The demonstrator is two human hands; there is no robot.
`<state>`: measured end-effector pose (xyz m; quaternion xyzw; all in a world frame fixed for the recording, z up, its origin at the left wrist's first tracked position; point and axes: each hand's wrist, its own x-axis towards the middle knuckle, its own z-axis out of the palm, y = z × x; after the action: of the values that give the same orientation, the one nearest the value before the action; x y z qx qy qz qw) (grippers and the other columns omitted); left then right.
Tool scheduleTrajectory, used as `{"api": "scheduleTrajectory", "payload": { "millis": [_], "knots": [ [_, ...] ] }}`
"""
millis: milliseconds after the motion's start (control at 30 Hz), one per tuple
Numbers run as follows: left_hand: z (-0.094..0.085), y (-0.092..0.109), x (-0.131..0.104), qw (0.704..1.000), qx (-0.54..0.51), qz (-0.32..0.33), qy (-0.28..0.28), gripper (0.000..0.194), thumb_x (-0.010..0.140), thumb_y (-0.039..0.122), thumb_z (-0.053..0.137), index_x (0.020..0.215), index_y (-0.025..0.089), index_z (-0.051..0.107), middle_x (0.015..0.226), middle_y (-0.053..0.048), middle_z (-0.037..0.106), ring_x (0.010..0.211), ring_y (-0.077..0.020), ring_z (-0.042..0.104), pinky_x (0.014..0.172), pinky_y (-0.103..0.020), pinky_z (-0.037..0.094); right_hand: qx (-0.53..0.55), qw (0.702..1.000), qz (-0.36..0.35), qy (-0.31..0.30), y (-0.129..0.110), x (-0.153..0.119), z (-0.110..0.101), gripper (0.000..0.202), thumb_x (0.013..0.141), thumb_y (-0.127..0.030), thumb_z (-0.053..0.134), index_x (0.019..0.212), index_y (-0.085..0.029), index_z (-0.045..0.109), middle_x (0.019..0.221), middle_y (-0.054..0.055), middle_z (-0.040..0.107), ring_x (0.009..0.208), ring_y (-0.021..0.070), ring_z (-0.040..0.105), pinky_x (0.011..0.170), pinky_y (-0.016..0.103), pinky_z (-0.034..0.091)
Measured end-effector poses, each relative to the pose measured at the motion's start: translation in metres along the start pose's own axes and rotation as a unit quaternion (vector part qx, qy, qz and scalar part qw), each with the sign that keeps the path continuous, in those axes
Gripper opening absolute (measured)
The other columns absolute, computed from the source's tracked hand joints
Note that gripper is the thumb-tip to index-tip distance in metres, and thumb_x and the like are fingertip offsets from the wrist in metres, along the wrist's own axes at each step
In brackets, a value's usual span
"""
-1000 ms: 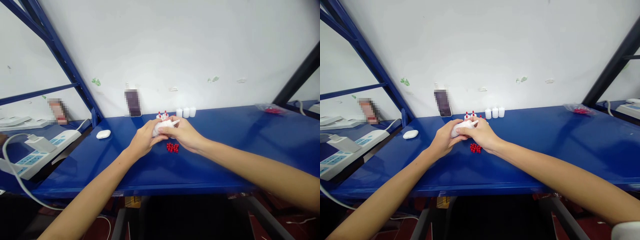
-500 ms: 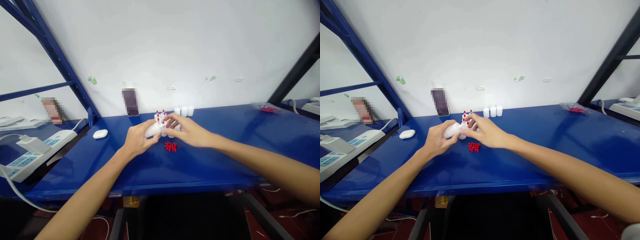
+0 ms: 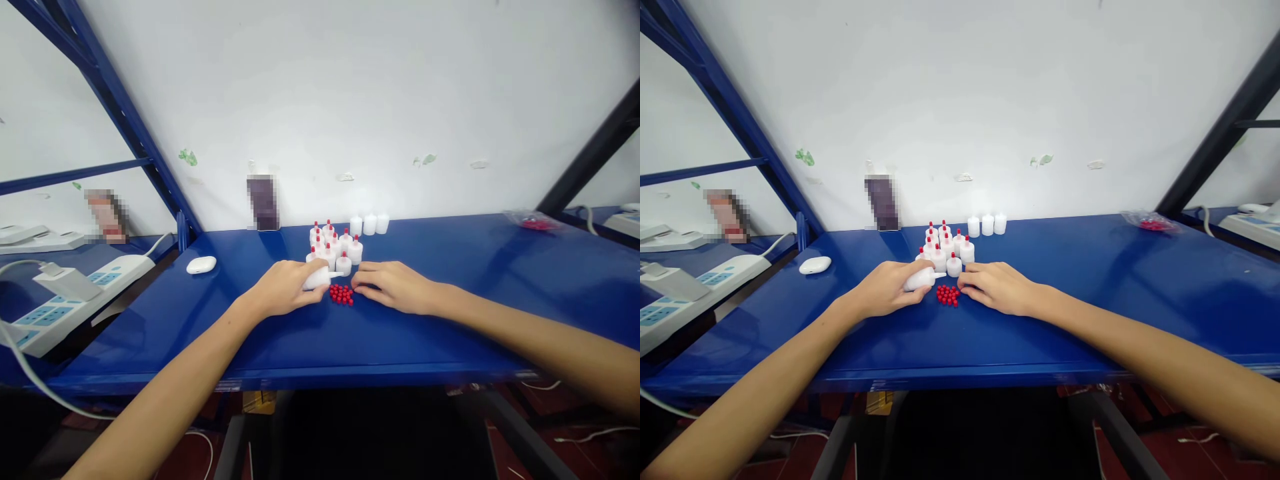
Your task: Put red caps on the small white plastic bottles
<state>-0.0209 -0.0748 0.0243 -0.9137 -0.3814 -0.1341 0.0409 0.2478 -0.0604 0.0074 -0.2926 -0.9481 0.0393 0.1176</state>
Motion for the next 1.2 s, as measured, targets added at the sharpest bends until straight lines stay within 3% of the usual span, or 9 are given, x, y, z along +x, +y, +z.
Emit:
{"api": "scheduleTrajectory", "payload": {
  "millis": [267, 433, 567, 833, 900, 967, 1100, 1200],
  "knots": [
    [-0.002, 0.004, 0.001, 0.998, -0.033, 0.041, 0.016, 0.026, 0.094, 0.04, 0.046, 0.1, 0.019, 0.061, 0.071, -0.001, 0.062, 0.061, -0.017, 0.046, 0.073, -0.032, 0.039, 0.042, 0.999, 0.003, -0.011, -0.005, -0.002, -0.006, 0.018, 0.095, -0.031, 0.05, 0.105, -0.021, 0.06, 0.095, 0.005, 0.065, 0.073, 0.017, 0.057, 0.066, 0.03, 0.04],
    [0.001, 0.002, -0.001, 0.998, -0.067, 0.015, 0.003, 0.026, 0.093, 0.041, 0.049, 0.104, 0.019, 0.061, 0.073, -0.002, 0.061, 0.069, -0.0193, 0.054, 0.066, -0.028, 0.038, 0.08, 0.997, 0.017, -0.003, -0.007, 0.001, -0.006, 0.015, 0.09, -0.031, 0.058, 0.1, -0.02, 0.059, 0.086, 0.002, 0.063, 0.067, 0.0146, 0.053, 0.063, 0.028, 0.038],
    [0.0, 0.004, 0.0, 0.995, -0.098, 0.019, -0.009, 0.022, 0.092, 0.036, 0.051, 0.103, 0.019, 0.059, 0.071, 0.0, 0.061, 0.061, -0.0161, 0.056, 0.06, -0.024, 0.036, 0.084, 0.996, -0.005, -0.014, -0.007, 0.003, -0.005, 0.011, 0.092, -0.027, 0.054, 0.093, -0.019, 0.062, 0.086, 0.002, 0.064, 0.069, 0.0143, 0.054, 0.063, 0.027, 0.037],
    [-0.001, 0.007, 0.001, 0.993, -0.115, 0.02, -0.006, 0.02, 0.092, 0.035, 0.052, 0.102, 0.019, 0.058, 0.076, -0.002, 0.065, 0.062, -0.0154, 0.058, 0.059, -0.023, 0.039, -0.066, 0.996, -0.013, -0.057, -0.001, -0.008, -0.013, 0.02, 0.099, -0.032, 0.042, 0.091, -0.02, 0.057, 0.081, 0.004, 0.062, 0.057, 0.0151, 0.051, 0.056, 0.03, 0.032],
    [0.0, 0.007, 0.001, 0.992, -0.121, 0.021, 0.0, 0.021, 0.092, 0.036, 0.052, 0.103, 0.019, 0.058, 0.077, -0.002, 0.065, 0.063, -0.0153, 0.059, 0.059, -0.023, 0.039, -0.025, 0.999, 0.004, -0.033, -0.002, -0.009, -0.015, 0.024, 0.101, -0.035, 0.039, 0.091, -0.021, 0.056, 0.081, 0.004, 0.062, 0.059, 0.016, 0.053, 0.058, 0.03, 0.035],
    [0.001, 0.007, 0.001, 0.992, -0.123, 0.021, 0.002, 0.021, 0.092, 0.037, 0.052, 0.103, 0.019, 0.058, 0.077, -0.002, 0.065, 0.063, -0.0152, 0.059, 0.059, -0.023, 0.04, 0.091, 0.995, 0.031, 0.014, -0.007, -0.008, -0.016, 0.025, 0.101, -0.038, 0.04, 0.094, -0.021, 0.057, 0.082, 0.003, 0.063, 0.064, 0.0164, 0.055, 0.061, 0.03, 0.04],
    [0.001, 0.007, 0.002, 0.991, -0.13, 0.022, -0.011, 0.021, 0.092, 0.038, 0.052, 0.099, 0.019, 0.058, 0.076, -0.002, 0.064, 0.062, -0.015, 0.058, 0.06, -0.023, 0.04, 0.315, 0.936, 0.114, 0.112, -0.021, -0.002, -0.013, 0.025, 0.095, -0.044, 0.053, 0.1, -0.022, 0.063, 0.069, -0.002, 0.059, 0.059, 0.015, 0.055, 0.058, 0.029, 0.044],
    [0.0, 0.007, 0.002, 0.99, -0.136, 0.023, -0.016, 0.019, 0.092, 0.037, 0.052, 0.097, 0.019, 0.056, 0.076, -0.001, 0.064, 0.062, -0.0144, 0.057, 0.059, -0.022, 0.039, 0.347, 0.917, 0.141, 0.138, -0.027, 0.001, -0.009, 0.025, 0.09, -0.045, 0.062, 0.096, -0.021, 0.067, 0.065, -0.002, 0.06, 0.057, 0.0152, 0.057, 0.058, 0.03, 0.046]
  ]
}}
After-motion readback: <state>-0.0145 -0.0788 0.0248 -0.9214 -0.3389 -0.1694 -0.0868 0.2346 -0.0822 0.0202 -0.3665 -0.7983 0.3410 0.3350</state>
